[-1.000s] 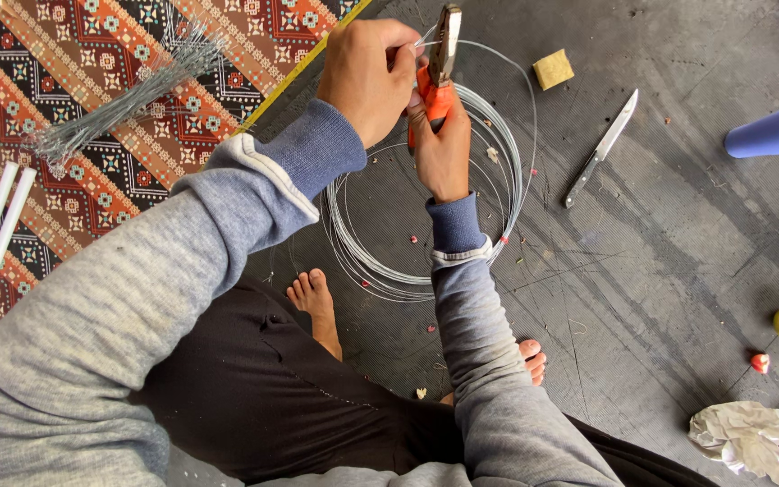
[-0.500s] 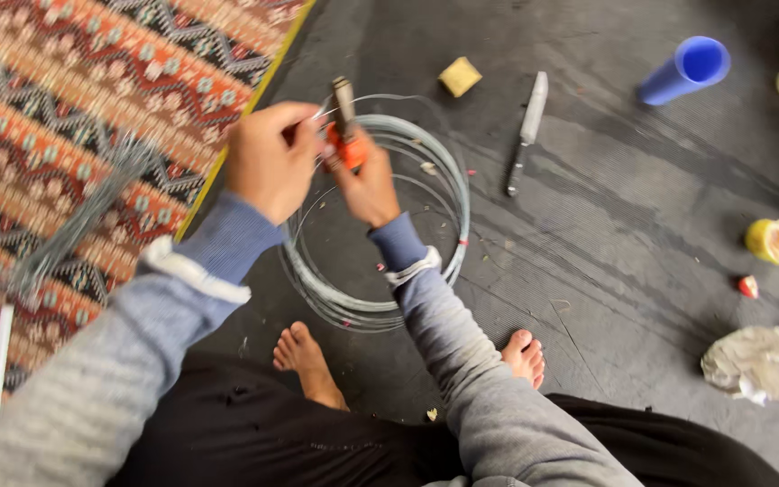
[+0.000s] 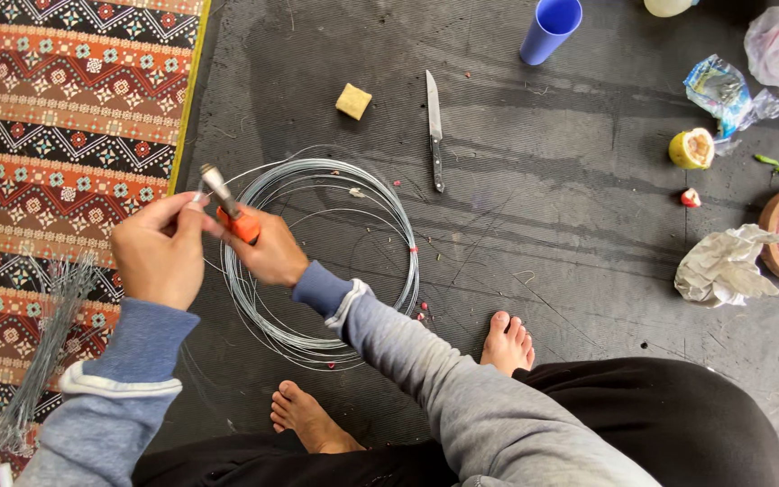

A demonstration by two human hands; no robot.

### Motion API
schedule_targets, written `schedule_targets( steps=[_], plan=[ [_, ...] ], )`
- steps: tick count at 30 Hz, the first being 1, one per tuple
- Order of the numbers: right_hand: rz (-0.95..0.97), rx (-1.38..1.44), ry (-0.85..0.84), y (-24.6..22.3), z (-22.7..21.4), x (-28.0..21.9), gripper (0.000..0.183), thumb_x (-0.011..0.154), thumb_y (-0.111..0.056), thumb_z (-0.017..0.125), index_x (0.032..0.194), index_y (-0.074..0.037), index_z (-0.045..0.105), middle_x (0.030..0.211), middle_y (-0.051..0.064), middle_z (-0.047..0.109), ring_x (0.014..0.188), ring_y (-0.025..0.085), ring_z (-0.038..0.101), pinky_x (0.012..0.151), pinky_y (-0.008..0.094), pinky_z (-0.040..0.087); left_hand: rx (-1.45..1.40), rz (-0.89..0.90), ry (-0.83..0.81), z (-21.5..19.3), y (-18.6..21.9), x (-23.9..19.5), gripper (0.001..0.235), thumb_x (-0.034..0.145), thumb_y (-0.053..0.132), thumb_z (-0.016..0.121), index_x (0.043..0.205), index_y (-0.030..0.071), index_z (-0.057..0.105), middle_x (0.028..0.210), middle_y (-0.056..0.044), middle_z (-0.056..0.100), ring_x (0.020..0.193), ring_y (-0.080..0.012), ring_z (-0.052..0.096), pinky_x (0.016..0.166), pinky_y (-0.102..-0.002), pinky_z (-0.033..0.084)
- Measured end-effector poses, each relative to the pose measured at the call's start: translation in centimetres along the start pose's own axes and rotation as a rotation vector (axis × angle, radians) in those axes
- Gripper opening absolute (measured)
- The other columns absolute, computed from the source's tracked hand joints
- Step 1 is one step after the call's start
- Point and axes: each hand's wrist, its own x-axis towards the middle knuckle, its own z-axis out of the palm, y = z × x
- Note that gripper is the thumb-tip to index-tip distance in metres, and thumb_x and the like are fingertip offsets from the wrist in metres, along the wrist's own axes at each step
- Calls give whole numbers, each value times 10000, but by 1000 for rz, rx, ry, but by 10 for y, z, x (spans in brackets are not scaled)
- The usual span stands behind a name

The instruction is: The person sits on the floor and uses wire cutters to cut a length of thin metal wire from a coil. They then straighten the cut wire by hand.

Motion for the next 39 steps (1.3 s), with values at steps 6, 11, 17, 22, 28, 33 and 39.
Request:
schedule_targets(
  steps=[6, 11, 17, 22, 28, 33, 39],
  plan=[
    [21, -209, -54, -10, -9, 14, 328, 974, -321, 686, 1163, -54, 654, 878, 96, 699, 803, 189, 660, 766, 354, 539, 46, -18, 33, -6, -18, 11, 181, 1034, 57, 646, 1142, -60, 733, 880, -68, 740, 752, -60, 655, 644, -210, 487],
    [216, -178, -148, -6, -12, 22, 349, 985, -368, 680, 1081, -33, 662, 802, 110, 668, 741, 213, 620, 716, 388, 517, 28, -68, 55, -6, -27, 17, 183, 1022, 62, 640, 1138, -27, 750, 866, -44, 731, 715, -40, 615, 597, -205, 465],
    [31, -124, -190, -2, -18, 21, 275, 1015, -321, 666, 1054, -51, 636, 777, -1, 635, 688, 104, 599, 634, 299, 493, -55, -62, 46, -8, -36, 18, 162, 1037, 99, 665, 1115, -20, 743, 841, -18, 723, 702, -30, 605, 589, -197, 448],
    [346, 196, -233, -9, -15, 18, 275, 1012, -308, 666, 928, -63, 572, 692, -13, 533, 579, 87, 495, 503, 276, 409, -72, 1, 94, 0, -33, 19, 139, 1015, 66, 671, 1066, -44, 738, 806, -36, 724, 691, -54, 626, 605, -217, 468],
    [457, 196, -172, -6, -22, 22, 332, 1027, -324, 636, 928, -13, 572, 675, 7, 558, 545, 125, 551, 495, 301, 472, -44, 54, 125, -5, -27, 14, 142, 1021, 47, 628, 1056, -42, 733, 816, -35, 722, 704, -58, 664, 613, -222, 496],
    [217, -122, -91, 9, -30, 25, 349, 1027, -296, 653, 1202, 2, 608, 863, 60, 642, 763, 144, 612, 692, 313, 530, -37, 66, 125, -9, -17, 13, 137, 1039, 61, 628, 1056, -30, 728, 816, -22, 717, 710, -47, 662, 613, -209, 498],
    [266, 230, -314, 32, -37, 22, 458, 1044, -290, 603, 1383, 4, 509, 1150, 74, 702, 1047, 172, 703, 945, 333, 572, -34, 36, 109, -22, -16, 17, 134, 1070, 60, 614, 1097, -23, 715, 824, -11, 697, 682, -40, 596, 572, -208, 443]
  ],
)
